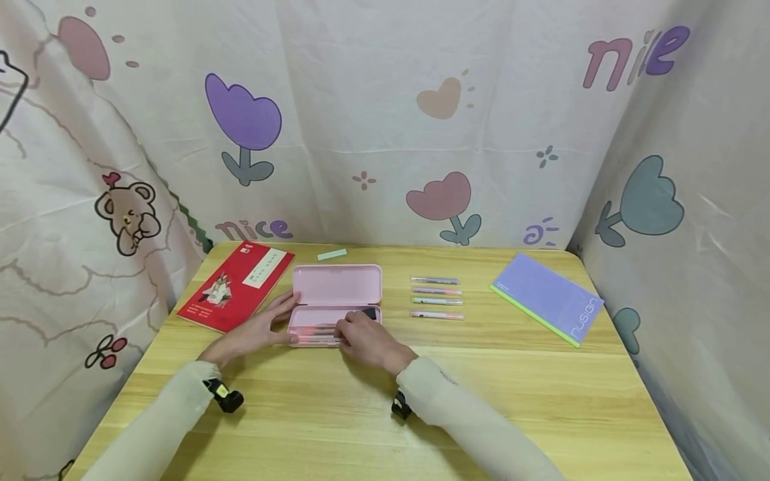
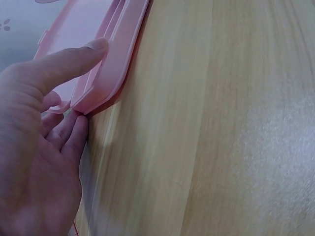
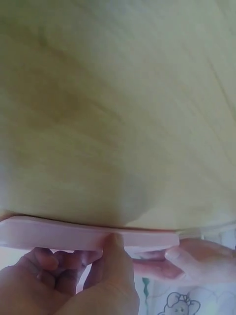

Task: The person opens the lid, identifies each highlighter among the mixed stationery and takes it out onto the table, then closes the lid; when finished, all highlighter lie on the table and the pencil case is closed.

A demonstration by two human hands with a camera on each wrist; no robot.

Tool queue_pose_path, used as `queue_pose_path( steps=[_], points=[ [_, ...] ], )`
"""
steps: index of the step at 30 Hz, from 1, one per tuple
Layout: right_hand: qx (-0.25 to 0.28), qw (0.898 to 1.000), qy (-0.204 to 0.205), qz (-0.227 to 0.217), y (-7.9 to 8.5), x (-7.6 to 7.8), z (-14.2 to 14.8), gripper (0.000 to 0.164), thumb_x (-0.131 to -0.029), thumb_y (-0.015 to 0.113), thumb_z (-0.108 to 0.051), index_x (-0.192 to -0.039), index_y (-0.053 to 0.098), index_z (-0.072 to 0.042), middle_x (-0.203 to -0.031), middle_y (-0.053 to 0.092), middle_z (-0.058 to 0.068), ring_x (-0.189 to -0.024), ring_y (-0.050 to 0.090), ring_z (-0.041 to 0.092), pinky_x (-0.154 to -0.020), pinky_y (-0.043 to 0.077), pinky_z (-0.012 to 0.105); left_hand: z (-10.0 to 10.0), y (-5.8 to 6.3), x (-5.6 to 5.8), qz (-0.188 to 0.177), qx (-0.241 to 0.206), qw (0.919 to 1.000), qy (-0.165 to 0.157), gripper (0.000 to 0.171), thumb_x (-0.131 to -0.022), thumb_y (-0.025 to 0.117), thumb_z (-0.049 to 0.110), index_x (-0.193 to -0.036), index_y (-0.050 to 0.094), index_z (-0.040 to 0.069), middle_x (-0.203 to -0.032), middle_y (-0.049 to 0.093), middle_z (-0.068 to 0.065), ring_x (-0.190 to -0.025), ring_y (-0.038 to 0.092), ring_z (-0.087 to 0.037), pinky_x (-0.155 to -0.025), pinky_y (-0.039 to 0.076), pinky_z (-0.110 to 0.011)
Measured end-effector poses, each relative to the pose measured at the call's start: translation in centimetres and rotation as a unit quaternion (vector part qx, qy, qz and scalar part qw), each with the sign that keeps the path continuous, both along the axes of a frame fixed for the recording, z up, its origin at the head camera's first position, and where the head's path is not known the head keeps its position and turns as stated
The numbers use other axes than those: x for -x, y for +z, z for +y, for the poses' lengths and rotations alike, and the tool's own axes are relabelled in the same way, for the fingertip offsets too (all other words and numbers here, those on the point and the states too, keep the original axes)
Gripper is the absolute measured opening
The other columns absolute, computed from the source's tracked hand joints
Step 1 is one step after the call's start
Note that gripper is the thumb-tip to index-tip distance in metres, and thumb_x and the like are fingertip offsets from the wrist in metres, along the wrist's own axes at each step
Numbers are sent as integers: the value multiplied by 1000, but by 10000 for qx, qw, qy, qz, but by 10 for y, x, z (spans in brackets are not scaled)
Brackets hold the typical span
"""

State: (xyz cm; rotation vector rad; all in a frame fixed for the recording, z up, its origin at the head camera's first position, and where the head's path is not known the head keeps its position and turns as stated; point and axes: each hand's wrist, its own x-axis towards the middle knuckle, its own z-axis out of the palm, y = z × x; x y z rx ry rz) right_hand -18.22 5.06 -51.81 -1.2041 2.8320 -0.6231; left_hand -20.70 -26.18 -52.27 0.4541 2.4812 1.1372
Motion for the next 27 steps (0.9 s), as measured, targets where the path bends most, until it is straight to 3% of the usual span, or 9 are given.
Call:
queue_pose_path(
  steps=[8, 12, 20, 27],
  points=[
    [686, 9956, -227, -596, -3, 4, 5, 11, -102, 77, -16, -112, 76, -11, -103, 70, 0, -99, 62, 14, -91, 56, 31, 0, -1, 0, 42, -33, 10000, -56, 109, -94, 85, 40, -177, 16, 20, -185, 4, -12, -165, 31, -42, -131, 23, -72],
    [1141, 9909, -441, -568, 1, 7, 17, 11, -104, 75, -15, -112, 78, -10, -102, 74, 1, -97, 66, 15, -90, 57, 34, -1, -1, 0, 34, -9, 10000, -61, 109, -94, 85, 41, -177, 16, 20, -185, 4, -11, -166, 29, -42, -130, 24, -73],
    [1865, 9736, -1019, -838, 6, 12, 72, 15, -101, 77, -11, -116, 79, -9, -112, 76, 3, -101, 67, 17, -86, 60, 31, -2, -2, -1, -17, 87, 10000, 37, 110, -93, 85, 43, -177, 16, 23, -186, 5, -9, -168, 19, -43, -129, 22, -77],
    [2139, 9631, -1370, -890, 3, 11, 133, 17, -99, 81, -13, -115, 80, -12, -105, 72, 0, -95, 66, 13, -81, 61, 26, -2, -3, 0, -20, 138, 9999, 59, 110, -93, 85, 45, -177, 17, 26, -186, 5, -9, -169, 12, -44, -128, 20, -79]
  ],
)
